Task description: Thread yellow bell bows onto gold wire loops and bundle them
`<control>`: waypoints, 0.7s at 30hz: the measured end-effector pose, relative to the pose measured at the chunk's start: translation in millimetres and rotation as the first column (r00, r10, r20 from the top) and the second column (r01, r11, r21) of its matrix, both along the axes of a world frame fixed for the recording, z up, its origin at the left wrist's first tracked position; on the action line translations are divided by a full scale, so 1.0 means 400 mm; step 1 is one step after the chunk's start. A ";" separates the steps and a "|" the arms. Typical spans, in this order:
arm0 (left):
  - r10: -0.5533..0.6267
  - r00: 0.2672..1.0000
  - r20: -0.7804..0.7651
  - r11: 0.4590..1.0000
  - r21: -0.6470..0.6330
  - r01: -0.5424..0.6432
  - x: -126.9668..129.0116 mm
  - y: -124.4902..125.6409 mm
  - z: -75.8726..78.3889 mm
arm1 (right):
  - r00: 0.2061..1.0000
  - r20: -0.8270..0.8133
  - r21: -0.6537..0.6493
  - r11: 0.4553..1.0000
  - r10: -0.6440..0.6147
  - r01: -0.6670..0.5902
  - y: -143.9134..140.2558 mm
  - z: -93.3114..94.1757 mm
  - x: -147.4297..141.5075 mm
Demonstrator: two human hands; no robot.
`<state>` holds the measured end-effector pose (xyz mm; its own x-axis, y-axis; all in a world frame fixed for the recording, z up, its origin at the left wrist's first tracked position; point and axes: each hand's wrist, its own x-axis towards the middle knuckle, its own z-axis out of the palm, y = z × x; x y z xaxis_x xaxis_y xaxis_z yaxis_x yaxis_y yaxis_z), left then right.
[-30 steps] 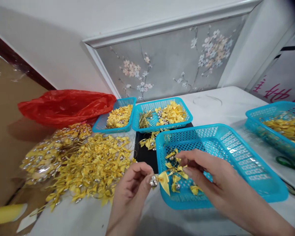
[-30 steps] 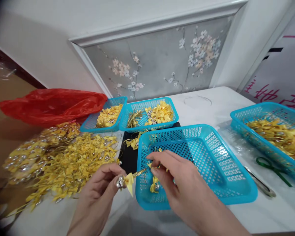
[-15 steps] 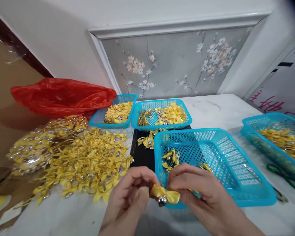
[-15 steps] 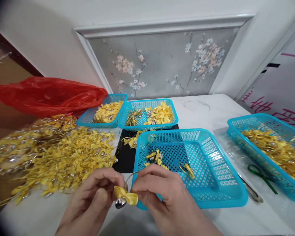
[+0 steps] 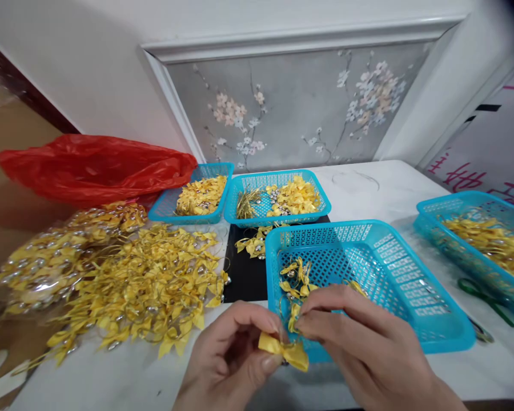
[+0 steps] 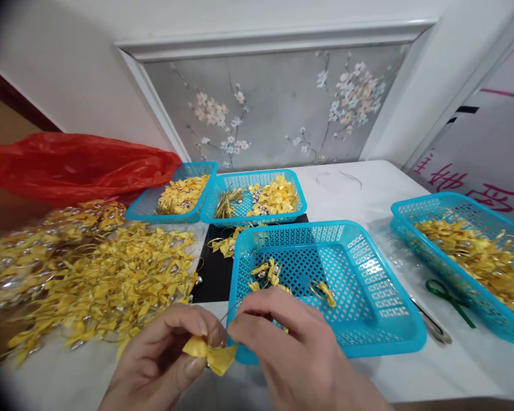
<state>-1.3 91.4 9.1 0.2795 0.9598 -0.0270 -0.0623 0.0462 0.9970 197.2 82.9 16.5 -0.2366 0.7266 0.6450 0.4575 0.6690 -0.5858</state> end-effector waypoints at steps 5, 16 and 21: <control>0.027 0.999 0.020 0.998 -0.060 -0.025 0.019 -0.012 0.016 | 0.999 0.000 0.016 0.999 -0.032 0.032 0.007 0.004 0.000; -0.060 0.996 0.064 0.998 0.039 0.058 0.014 0.000 0.020 | 1.000 -0.019 0.022 1.000 -0.020 0.020 0.000 -0.010 0.012; 0.025 0.995 0.101 0.999 -0.034 -0.021 0.031 -0.011 0.027 | 1.000 -0.005 0.037 0.999 -0.025 0.025 0.007 -0.014 0.010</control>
